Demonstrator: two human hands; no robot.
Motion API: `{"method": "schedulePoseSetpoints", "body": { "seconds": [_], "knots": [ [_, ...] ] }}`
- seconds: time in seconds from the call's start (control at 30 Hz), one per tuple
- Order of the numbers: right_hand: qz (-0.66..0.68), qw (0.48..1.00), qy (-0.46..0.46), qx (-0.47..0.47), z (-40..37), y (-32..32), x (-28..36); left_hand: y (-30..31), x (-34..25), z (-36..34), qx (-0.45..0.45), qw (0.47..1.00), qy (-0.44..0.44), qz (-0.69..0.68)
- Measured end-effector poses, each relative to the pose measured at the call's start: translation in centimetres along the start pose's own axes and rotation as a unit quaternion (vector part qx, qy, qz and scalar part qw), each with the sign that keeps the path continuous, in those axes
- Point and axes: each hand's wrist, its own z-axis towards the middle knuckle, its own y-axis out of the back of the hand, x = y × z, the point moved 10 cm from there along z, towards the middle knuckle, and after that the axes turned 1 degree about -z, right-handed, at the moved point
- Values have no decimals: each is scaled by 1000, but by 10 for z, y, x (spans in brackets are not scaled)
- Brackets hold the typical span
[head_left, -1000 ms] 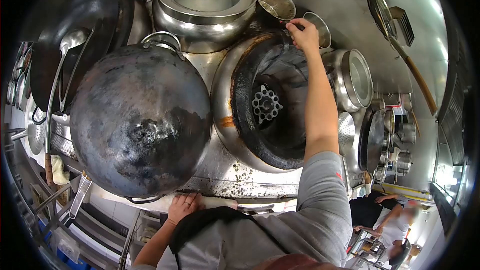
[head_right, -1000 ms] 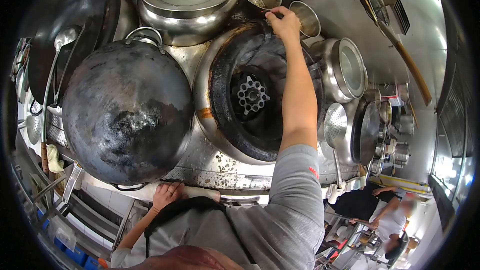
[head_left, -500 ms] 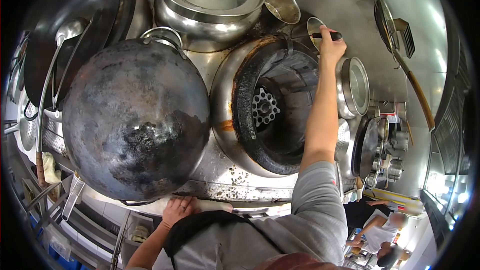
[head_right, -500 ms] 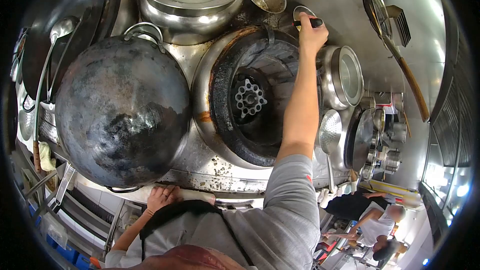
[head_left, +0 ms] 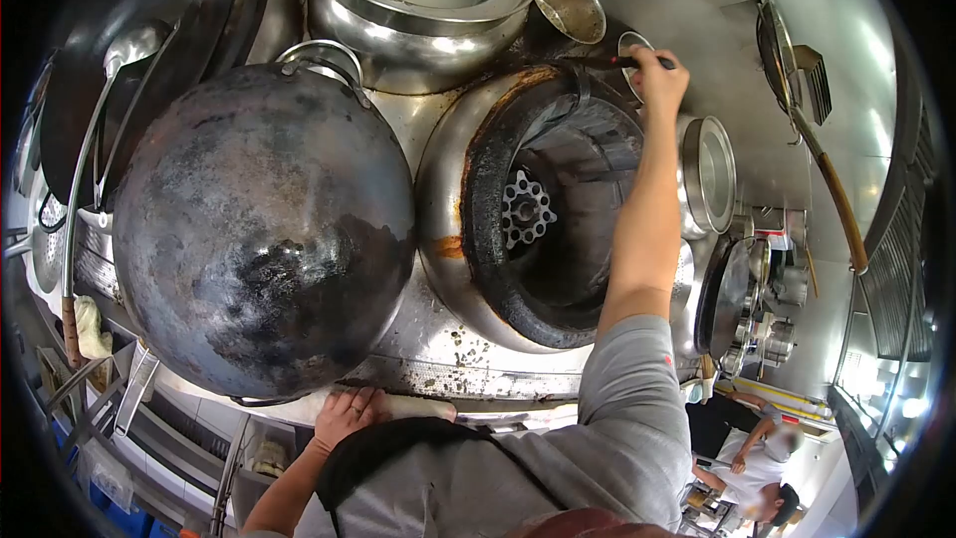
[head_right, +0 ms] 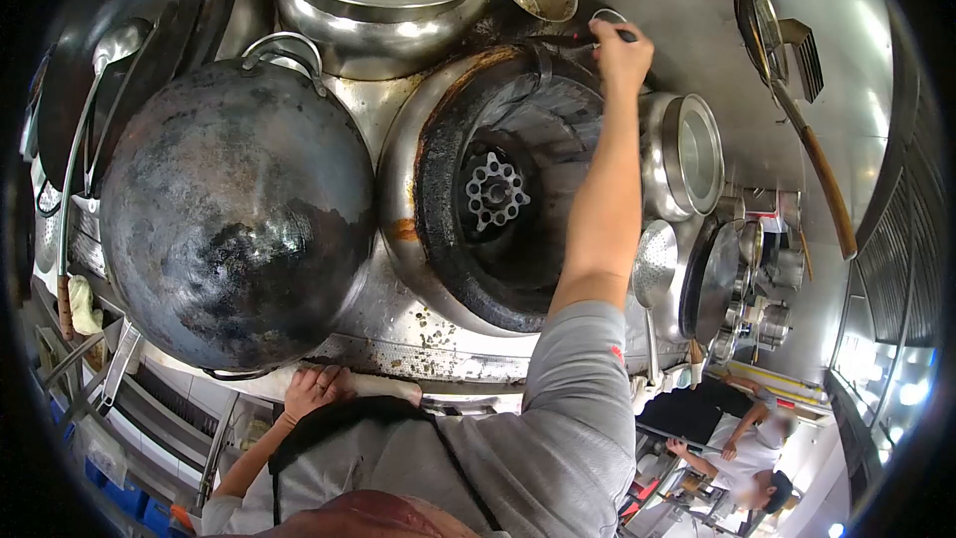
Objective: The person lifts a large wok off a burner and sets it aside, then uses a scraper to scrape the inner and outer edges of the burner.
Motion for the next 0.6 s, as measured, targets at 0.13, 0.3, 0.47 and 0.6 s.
{"method": "schedulePoseSetpoints", "body": {
  "seconds": [0.13,0.3,0.47,0.6],
  "knots": [
    [-39,992,-78,95,0,-21,-9,1,-1,1,7,1000,-1,-4],
    [52,996,-28,67,31,-16,5,2,0,0,8,1000,-5,-8],
    [-51,990,-99,83,26,8,-5,-1,1,0,-2,1000,-4,-1],
    [-38,982,-125,133,3,-11,-26,-1,1,2,7,1000,-6,0]
  ]
}}
